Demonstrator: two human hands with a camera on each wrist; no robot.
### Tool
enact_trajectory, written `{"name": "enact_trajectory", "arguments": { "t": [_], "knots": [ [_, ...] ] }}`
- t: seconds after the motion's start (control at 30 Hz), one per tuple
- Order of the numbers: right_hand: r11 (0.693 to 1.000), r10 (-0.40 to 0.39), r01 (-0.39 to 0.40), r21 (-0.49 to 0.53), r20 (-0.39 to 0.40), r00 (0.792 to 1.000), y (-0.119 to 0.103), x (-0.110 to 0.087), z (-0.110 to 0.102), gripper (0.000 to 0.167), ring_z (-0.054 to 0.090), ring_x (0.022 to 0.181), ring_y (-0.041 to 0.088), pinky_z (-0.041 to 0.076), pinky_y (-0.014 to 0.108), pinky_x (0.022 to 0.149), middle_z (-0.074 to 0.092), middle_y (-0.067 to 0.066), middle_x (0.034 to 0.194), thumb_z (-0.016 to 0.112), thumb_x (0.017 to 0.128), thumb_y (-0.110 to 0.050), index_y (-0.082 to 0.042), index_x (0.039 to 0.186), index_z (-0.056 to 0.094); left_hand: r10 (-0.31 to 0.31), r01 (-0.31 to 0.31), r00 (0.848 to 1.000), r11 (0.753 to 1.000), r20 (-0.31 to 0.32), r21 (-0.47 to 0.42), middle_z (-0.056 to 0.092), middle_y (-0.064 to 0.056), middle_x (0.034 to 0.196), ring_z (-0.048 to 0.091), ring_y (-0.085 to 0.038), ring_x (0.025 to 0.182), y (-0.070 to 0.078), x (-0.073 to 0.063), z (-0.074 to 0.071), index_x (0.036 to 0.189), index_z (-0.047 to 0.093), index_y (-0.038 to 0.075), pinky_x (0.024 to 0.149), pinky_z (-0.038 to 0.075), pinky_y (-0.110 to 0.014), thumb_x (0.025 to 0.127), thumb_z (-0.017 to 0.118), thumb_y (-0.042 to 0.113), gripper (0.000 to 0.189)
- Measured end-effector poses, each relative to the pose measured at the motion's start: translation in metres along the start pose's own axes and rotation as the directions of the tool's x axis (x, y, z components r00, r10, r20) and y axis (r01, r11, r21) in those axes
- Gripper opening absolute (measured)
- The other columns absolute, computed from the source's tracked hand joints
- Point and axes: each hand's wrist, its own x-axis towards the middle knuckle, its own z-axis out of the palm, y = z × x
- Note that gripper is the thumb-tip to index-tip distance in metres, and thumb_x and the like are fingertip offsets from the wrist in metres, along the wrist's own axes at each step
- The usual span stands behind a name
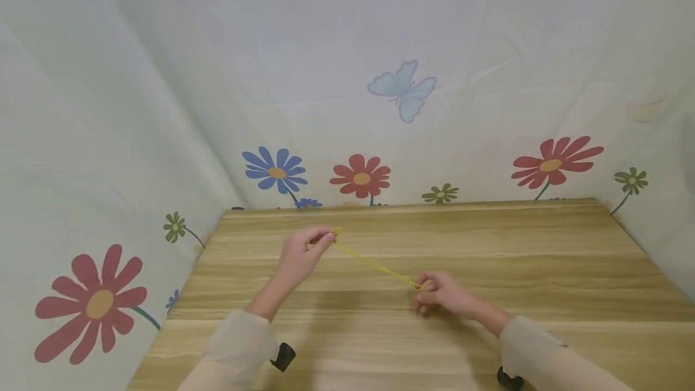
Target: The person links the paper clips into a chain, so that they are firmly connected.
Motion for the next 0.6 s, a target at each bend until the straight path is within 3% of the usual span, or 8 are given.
{"name": "enact_trajectory", "arguments": {
  "t": [0.23,0.6],
  "knots": [
    [0.999,-0.033,0.033,-0.002,-0.007,0.999,-0.004,-0.005,-0.008,0.016,0.061,0.064,0.020,0.052,0.033,0.063,0.060,0.033,0.080,0.056,0.083,-0.001,0.006,0.085,0.043,-0.009,0.009,1.000,1.000,-0.003,-0.005,0.069,-0.005,0.083,0.060,-0.011,0.072,-0.008,-0.005,-0.002,0.090,0.067,0.006,0.066,0.048,-0.020,0.086,0.057,0.018,0.017],
    [0.998,0.028,-0.033,-0.061,-0.088,0.996,-0.008,-0.010,-0.013,0.016,0.054,0.062,0.011,0.049,0.027,0.056,0.056,0.004,0.070,0.059,0.081,-0.006,0.009,0.086,0.052,-0.087,0.088,0.995,0.996,0.048,-0.020,0.068,-0.002,0.083,0.060,-0.012,0.075,-0.017,-0.014,0.004,0.091,0.068,0.009,0.066,0.048,-0.019,0.086,0.056,0.021,0.017]
  ]
}}
